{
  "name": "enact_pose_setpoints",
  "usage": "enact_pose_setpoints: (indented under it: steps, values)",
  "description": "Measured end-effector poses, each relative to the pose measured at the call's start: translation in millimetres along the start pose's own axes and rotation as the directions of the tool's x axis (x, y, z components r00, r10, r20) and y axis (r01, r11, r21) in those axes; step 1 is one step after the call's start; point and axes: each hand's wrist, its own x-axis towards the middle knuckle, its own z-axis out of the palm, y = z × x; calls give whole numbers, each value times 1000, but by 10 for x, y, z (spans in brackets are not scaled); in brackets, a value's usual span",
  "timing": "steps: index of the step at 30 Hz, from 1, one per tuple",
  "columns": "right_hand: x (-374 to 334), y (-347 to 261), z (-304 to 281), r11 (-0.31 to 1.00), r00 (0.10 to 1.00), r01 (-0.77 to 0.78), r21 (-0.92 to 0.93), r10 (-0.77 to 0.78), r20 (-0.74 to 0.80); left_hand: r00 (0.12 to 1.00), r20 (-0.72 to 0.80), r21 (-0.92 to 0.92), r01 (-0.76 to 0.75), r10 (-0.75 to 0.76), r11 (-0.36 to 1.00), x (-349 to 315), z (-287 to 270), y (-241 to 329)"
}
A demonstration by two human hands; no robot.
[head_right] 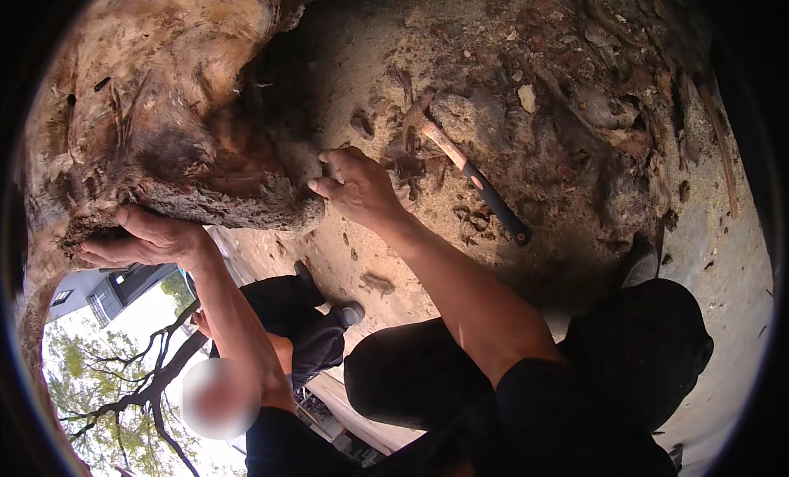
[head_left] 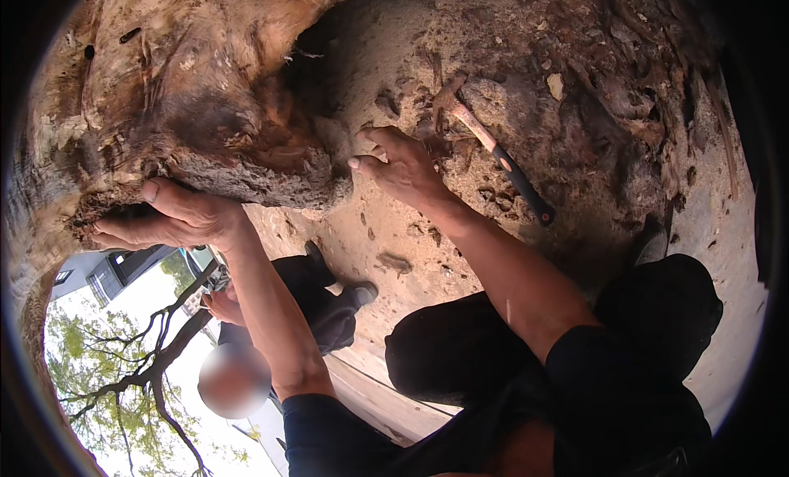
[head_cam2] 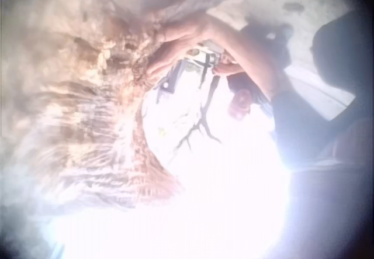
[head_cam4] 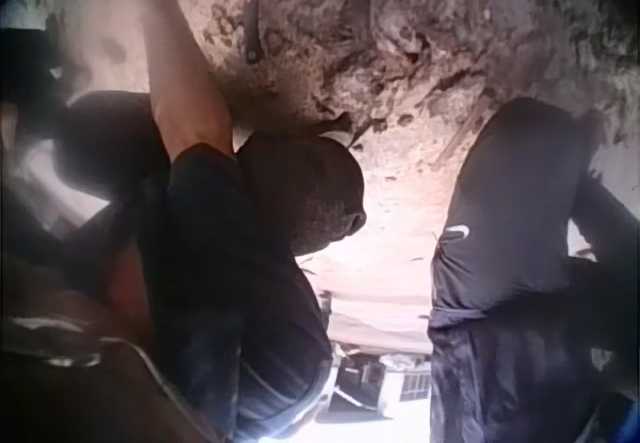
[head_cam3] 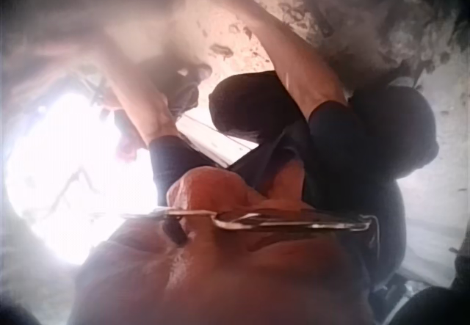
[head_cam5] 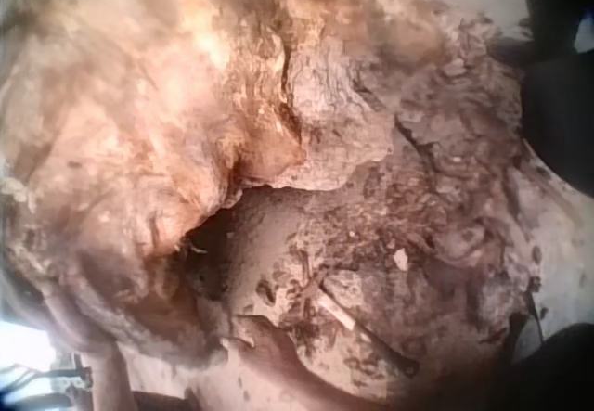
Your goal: The person uses a chisel and hammer to chip away at a large log, removing bark and wood debris. Another person assists by using a crowbar to pry sections of the log.
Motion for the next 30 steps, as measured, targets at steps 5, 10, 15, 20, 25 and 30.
enact_pose_setpoints:
  steps: [5, 10, 15, 20, 25, 30]
  values:
    - [-15, -655, 135, 976, 985, 152, 155, -137, -101, 1000, 3, 77, 6, -6, 997, 9, -19, -47]
    - [-22, -747, 103, 979, 978, 186, 89, -176, -108, 994, -52, -108, -103, 98, 989, 59, 33, 0]
    - [35, -724, -38, 983, 982, 183, -13, -183, -39, 999, -7, -78, 42, -43, 996, 27, -39, 79]
    - [-38, -82, -518, 686, 992, -83, -723, -12, -126, 998, -12, -35, 64, -64, 997, 44, -103, 75]
    - [-400, 409, -849, 362, 950, -283, -888, 232, -208, 999, -40, -9, 7, -7, 1000, 53, -120, 87]
    - [-237, 559, -939, 355, 881, -332, -874, 448, -152, 994, -109, -16, -23, 21, 1000, 32, -94, 42]
